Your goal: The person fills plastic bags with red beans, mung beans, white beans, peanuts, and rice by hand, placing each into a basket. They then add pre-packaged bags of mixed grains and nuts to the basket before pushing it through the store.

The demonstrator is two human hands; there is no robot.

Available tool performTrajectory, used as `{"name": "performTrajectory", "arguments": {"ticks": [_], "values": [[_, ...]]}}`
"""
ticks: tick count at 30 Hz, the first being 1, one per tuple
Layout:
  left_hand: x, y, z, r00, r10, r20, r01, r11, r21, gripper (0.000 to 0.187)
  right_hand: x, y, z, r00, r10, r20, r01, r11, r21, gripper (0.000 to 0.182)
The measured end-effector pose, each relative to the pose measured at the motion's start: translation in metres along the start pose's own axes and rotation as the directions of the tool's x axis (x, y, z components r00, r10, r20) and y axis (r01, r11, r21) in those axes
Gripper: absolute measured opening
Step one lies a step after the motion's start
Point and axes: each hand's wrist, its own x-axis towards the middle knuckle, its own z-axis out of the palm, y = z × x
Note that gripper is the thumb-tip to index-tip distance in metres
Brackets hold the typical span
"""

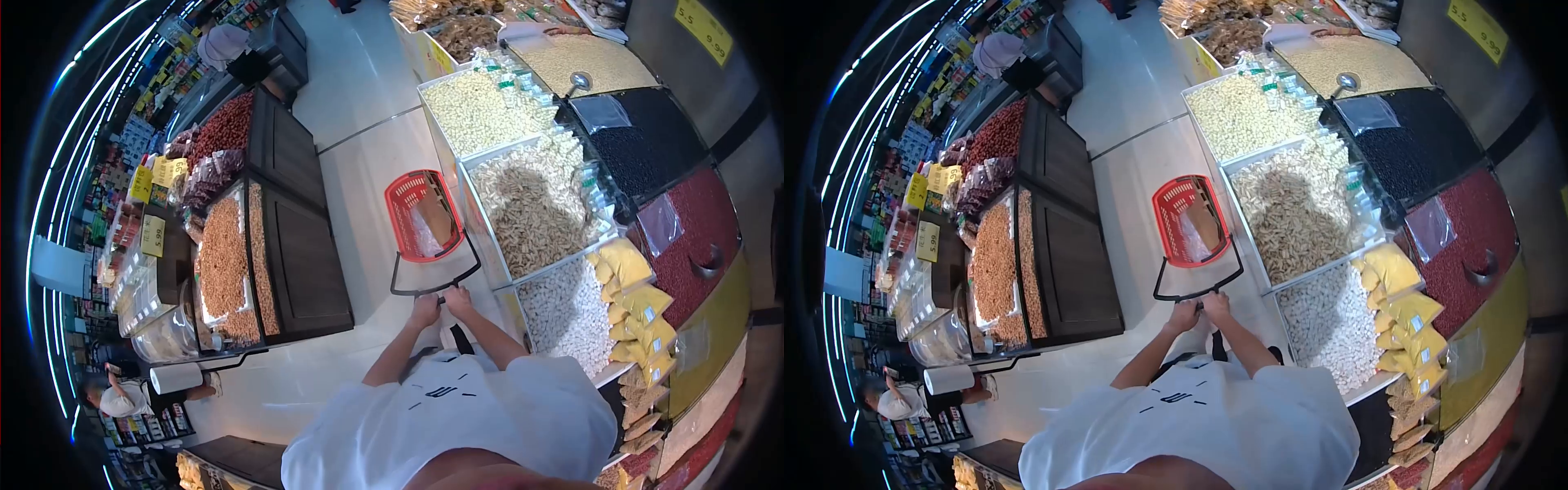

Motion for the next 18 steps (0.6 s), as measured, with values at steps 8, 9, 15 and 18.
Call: {"name": "performTrajectory", "arguments": {"ticks": [8, 9, 15, 18], "values": [[0.109, -0.115, -0.059, 1.000, -0.012, 0.019, 0.011, 0.998, 0.067, 0.013, 0.161, -0.036, -0.027, 0.997, 0.067, 0.031, -0.065, 0.996, -0.053, 0.015], [0.117, -0.126, -0.071, 0.999, -0.016, 0.042, 0.013, 0.997, 0.075, 0.013, 0.183, -0.037, -0.027, 0.997, 0.049, 0.053, -0.046, 0.997, -0.058, 0.015], [0.207, -0.186, -0.139, 0.999, 0.025, 0.021, -0.025, 1.000, -0.008, 0.013, 0.288, -0.051, -0.063, 1.000, 0.022, 0.015, -0.022, 1.000, 0.011, 0.015], [0.251, -0.208, -0.153, 0.995, 0.018, 0.099, -0.030, 0.993, 0.114, 0.015, 0.334, -0.047, -0.077, 0.999, 0.032, -0.002, -0.032, 0.999, 0.008, 0.014]]}}
